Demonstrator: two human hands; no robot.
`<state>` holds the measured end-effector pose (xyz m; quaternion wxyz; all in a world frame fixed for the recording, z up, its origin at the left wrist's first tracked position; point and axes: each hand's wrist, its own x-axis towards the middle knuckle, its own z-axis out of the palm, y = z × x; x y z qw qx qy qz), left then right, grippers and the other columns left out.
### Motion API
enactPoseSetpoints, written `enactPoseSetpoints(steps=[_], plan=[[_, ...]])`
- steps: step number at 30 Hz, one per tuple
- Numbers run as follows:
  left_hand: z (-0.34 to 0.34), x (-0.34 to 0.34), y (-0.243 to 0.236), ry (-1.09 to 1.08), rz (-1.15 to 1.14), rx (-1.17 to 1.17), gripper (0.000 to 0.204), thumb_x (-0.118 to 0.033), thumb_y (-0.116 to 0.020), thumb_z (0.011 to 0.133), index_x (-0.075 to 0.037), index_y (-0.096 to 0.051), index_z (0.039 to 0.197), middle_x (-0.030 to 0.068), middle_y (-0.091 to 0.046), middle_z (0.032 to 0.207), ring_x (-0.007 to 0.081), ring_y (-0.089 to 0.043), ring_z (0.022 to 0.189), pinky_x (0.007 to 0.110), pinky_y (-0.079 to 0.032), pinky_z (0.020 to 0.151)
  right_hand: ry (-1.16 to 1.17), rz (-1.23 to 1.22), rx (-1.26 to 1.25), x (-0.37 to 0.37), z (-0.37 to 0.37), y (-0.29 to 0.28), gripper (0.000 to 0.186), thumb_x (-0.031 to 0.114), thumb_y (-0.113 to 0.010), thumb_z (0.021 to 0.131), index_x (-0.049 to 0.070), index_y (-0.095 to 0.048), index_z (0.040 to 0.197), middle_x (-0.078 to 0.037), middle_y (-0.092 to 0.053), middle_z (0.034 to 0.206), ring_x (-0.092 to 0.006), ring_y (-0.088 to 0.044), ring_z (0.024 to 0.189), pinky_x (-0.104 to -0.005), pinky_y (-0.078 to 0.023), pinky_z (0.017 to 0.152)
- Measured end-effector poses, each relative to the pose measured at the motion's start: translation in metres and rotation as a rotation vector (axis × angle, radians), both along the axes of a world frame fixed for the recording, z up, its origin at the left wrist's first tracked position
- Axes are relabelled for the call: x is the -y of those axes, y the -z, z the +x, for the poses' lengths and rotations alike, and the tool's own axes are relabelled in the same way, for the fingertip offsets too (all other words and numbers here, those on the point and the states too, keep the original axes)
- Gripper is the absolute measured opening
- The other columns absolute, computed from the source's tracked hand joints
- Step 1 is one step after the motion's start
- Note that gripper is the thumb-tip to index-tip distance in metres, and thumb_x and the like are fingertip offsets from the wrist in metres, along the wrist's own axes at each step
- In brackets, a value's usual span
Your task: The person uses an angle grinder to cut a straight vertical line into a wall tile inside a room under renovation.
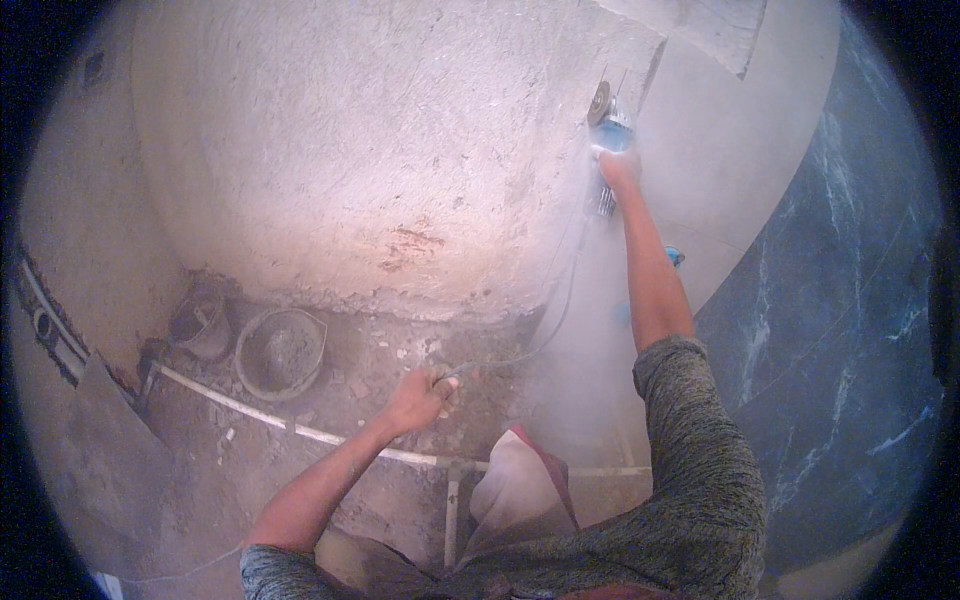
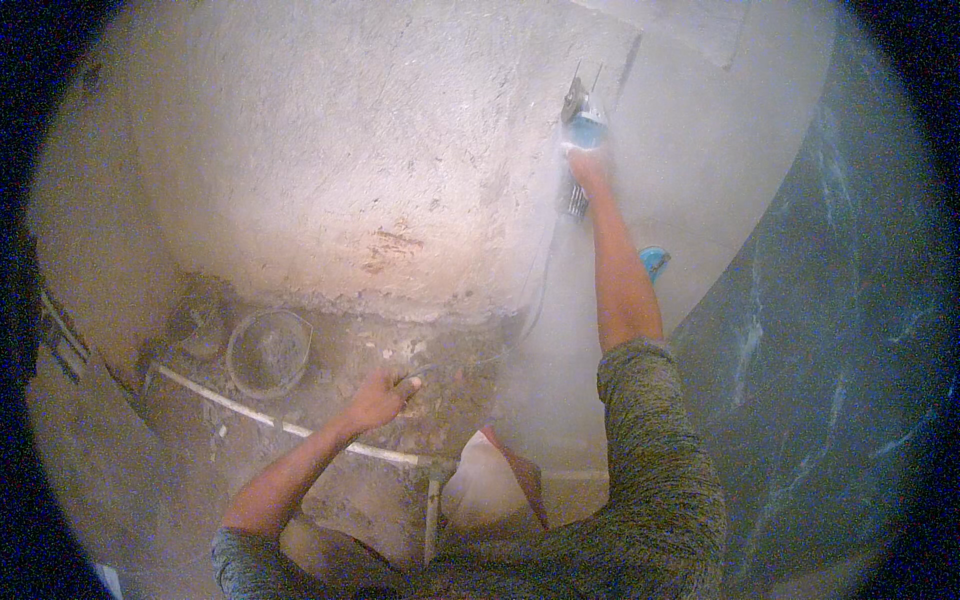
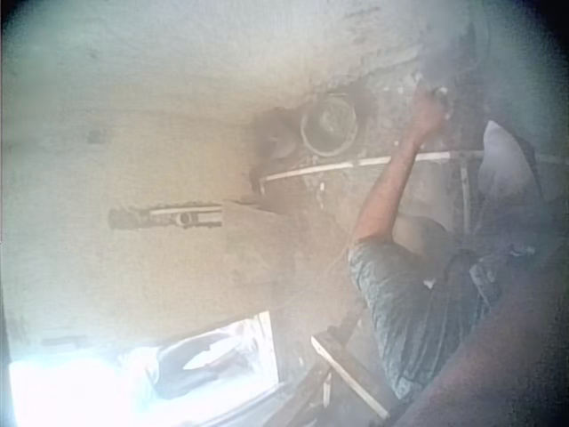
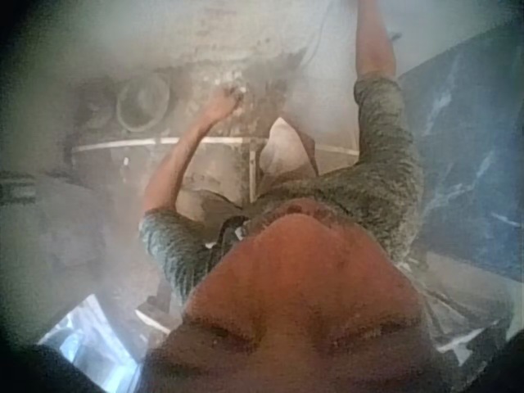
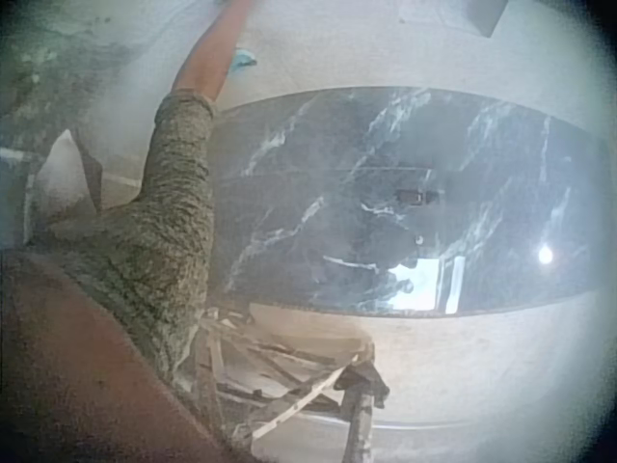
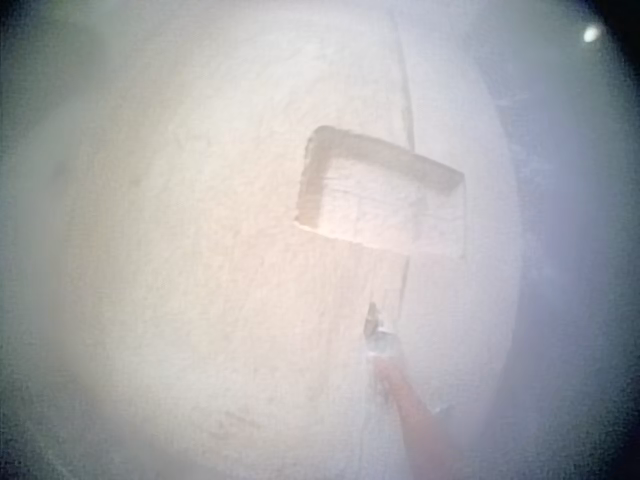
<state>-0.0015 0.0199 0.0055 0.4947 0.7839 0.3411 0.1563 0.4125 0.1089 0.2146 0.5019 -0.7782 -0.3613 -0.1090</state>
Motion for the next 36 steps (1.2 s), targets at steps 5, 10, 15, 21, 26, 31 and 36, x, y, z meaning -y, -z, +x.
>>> enactPoseSetpoints(steps=[5,10,15,21,26,31,36], plan=[[0.009,0.000,0.005,0.040,0.008,0.052,0.027,-0.021,-0.050,0.096,0.003,-0.061,0.089,0.0075,-0.063,0.073,0.0145,-0.062,0.064,0.031,-0.052,0.059,-0.036,0.062,0.009,-0.007,0.051,0.013,0.055,0.027,-0.074,0.067,-0.004,-0.062,0.110,-0.019,-0.067,0.102,-0.0289,-0.066,0.094,-0.0367,-0.050,0.082],[0.006,0.004,-0.001,0.026,-0.021,0.061,0.025,-0.019,-0.049,0.096,0.002,-0.060,0.092,0.0073,-0.064,0.075,0.0138,-0.062,0.065,0.031,-0.053,0.060,-0.026,0.119,0.055,0.002,0.034,0.016,0.058,0.028,-0.075,0.065,-0.005,-0.061,0.111,-0.018,-0.068,0.101,-0.0291,-0.066,0.092,-0.0376,-0.051,0.081],[-0.001,0.001,-0.004,0.030,-0.023,0.021,0.024,-0.019,-0.049,0.096,0.002,-0.060,0.095,0.0070,-0.064,0.076,0.0137,-0.062,0.067,0.030,-0.053,0.061,-0.003,0.063,0.038,0.003,0.008,0.021,0.052,0.029,-0.075,0.066,-0.004,-0.064,0.105,-0.020,-0.067,0.103,-0.0318,-0.066,0.094,-0.0405,-0.050,0.084],[-0.001,0.002,-0.007,0.033,-0.028,0.004,0.025,-0.019,-0.049,0.097,0.003,-0.061,0.097,0.0071,-0.064,0.076,0.0141,-0.062,0.067,0.031,-0.053,0.061,0.086,0.126,0.171,-0.015,0.040,0.043,0.047,0.028,-0.076,0.065,-0.003,-0.067,0.098,-0.019,-0.068,0.098,-0.0290,-0.067,0.089,-0.0384,-0.051,0.079],[-0.002,0.003,-0.005,0.025,-0.036,0.020,0.026,-0.019,-0.049,0.097,0.003,-0.061,0.095,0.0072,-0.065,0.076,0.0141,-0.062,0.067,0.031,-0.052,0.061,0.033,0.144,0.034,-0.013,0.040,0.049,0.044,0.026,-0.077,0.064,-0.002,-0.067,0.096,-0.017,-0.068,0.093,-0.0259,-0.067,0.083,-0.0359,-0.052,0.074],[-0.006,0.002,-0.002,0.001,-0.038,-0.018,0.026,-0.020,-0.049,0.097,0.003,-0.061,0.095,0.0072,-0.064,0.075,0.0137,-0.062,0.065,0.030,-0.052,0.060,0.007,0.140,0.031,-0.016,0.023,0.058,0.040,0.027,-0.076,0.063,-0.001,-0.068,0.091,-0.015,-0.069,0.086,-0.0266,-0.067,0.080,-0.0367,-0.051,0.072],[-0.004,0.005,-0.006,0.019,-0.044,0.003,0.027,-0.022,-0.050,0.096,0.003,-0.061,0.095,0.0069,-0.064,0.074,0.0135,-0.062,0.064,0.030,-0.051,0.060,0.120,0.068,0.189,-0.018,0.054,0.066,0.042,0.030,-0.075,0.064,-0.001,-0.069,0.091,-0.016,-0.069,0.088,-0.0286,-0.068,0.081,-0.0383,-0.051,0.074]])
